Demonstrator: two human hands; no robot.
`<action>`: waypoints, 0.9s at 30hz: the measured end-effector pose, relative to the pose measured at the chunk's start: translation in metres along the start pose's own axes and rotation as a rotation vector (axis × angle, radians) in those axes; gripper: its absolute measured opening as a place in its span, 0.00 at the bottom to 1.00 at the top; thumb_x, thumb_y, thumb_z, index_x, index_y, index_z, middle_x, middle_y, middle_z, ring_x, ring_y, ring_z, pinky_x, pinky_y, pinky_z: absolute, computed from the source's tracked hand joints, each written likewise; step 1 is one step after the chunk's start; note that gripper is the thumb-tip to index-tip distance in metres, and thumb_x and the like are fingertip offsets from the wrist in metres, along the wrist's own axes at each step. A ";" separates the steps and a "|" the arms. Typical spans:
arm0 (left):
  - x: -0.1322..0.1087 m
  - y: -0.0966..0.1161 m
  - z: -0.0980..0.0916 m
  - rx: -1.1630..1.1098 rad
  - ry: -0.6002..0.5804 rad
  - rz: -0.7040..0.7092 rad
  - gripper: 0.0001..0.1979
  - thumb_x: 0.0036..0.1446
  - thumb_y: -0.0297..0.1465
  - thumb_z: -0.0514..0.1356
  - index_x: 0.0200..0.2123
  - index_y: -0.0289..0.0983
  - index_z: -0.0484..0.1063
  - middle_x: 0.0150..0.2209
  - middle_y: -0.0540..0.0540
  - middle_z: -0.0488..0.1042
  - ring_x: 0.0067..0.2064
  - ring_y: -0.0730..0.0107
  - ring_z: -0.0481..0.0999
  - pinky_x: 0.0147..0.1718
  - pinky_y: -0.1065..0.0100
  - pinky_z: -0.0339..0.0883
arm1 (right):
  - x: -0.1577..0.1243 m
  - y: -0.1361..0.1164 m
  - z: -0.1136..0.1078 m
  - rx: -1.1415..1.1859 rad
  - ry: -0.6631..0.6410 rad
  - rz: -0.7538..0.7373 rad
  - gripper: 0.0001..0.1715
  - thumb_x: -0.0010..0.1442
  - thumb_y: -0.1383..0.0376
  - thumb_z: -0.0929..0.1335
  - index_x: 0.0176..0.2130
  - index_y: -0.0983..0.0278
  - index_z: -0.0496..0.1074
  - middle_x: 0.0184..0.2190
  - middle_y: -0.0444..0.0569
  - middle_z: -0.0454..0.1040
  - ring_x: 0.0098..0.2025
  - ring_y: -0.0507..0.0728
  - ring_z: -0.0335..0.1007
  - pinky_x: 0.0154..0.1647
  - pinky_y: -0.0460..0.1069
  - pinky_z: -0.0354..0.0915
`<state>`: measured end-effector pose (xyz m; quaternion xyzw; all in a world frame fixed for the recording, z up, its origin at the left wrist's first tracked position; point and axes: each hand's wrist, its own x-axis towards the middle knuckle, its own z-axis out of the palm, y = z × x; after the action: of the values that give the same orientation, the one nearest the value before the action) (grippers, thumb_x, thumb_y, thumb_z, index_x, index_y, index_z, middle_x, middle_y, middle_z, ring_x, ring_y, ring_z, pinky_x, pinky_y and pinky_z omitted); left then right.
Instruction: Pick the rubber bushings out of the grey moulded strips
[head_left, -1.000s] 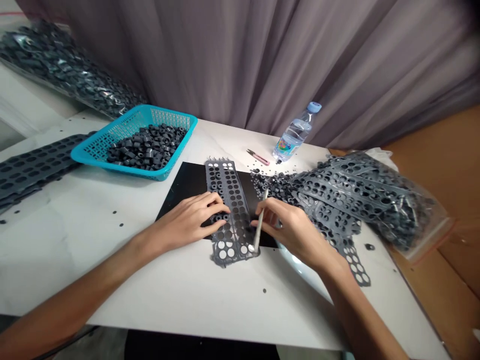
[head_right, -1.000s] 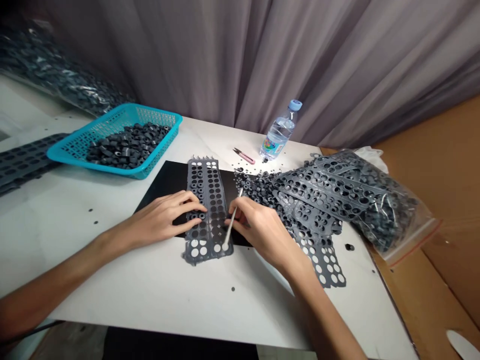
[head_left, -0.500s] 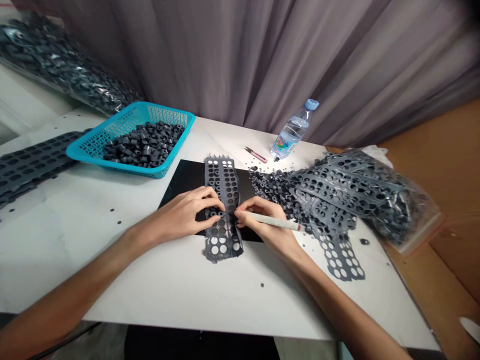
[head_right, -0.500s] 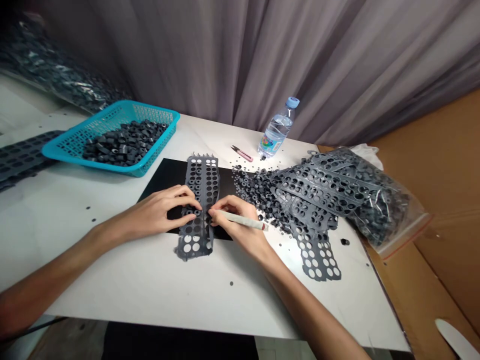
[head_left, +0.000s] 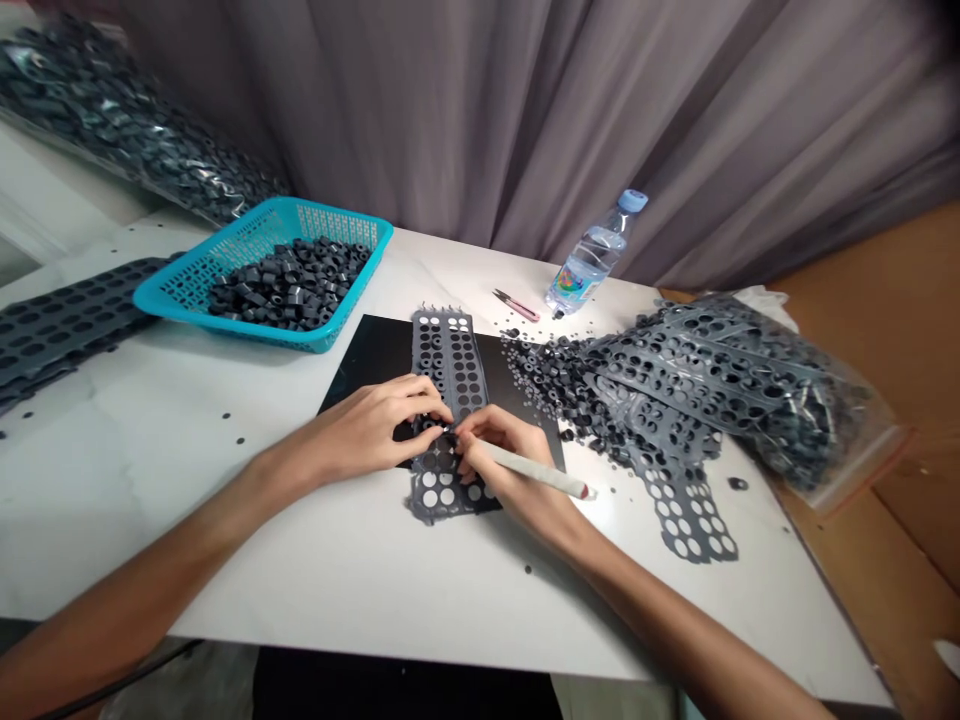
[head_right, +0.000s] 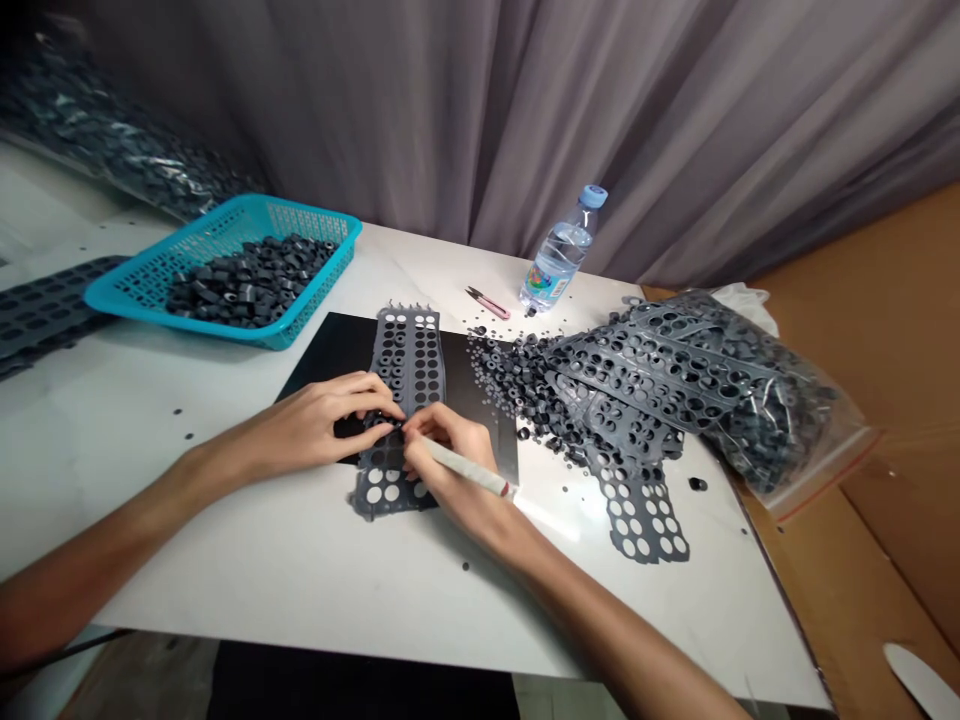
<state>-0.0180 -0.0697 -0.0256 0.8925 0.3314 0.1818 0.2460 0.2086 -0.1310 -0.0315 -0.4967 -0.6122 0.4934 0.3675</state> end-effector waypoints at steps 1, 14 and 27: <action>0.000 0.000 0.000 -0.007 -0.001 -0.008 0.11 0.69 0.32 0.58 0.50 0.42 0.78 0.48 0.48 0.76 0.51 0.63 0.77 0.52 0.63 0.69 | 0.001 0.002 0.003 0.022 0.008 0.007 0.04 0.66 0.64 0.68 0.40 0.62 0.73 0.28 0.43 0.77 0.28 0.53 0.76 0.30 0.46 0.72; 0.000 0.000 -0.001 -0.018 -0.002 0.003 0.10 0.70 0.33 0.59 0.49 0.42 0.78 0.47 0.48 0.78 0.50 0.64 0.77 0.51 0.62 0.69 | 0.008 0.008 0.005 0.098 0.041 0.037 0.03 0.64 0.64 0.69 0.38 0.62 0.72 0.26 0.42 0.76 0.25 0.52 0.74 0.27 0.45 0.71; 0.000 0.002 0.010 0.233 0.033 0.167 0.12 0.74 0.31 0.54 0.46 0.40 0.78 0.47 0.45 0.78 0.46 0.62 0.77 0.50 0.58 0.66 | 0.003 0.006 0.007 -0.043 0.035 -0.014 0.04 0.65 0.66 0.67 0.38 0.62 0.72 0.29 0.42 0.73 0.27 0.51 0.71 0.28 0.44 0.66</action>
<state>-0.0125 -0.0742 -0.0326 0.9365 0.2786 0.1765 0.1192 0.2031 -0.1291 -0.0391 -0.5086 -0.6198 0.4685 0.3709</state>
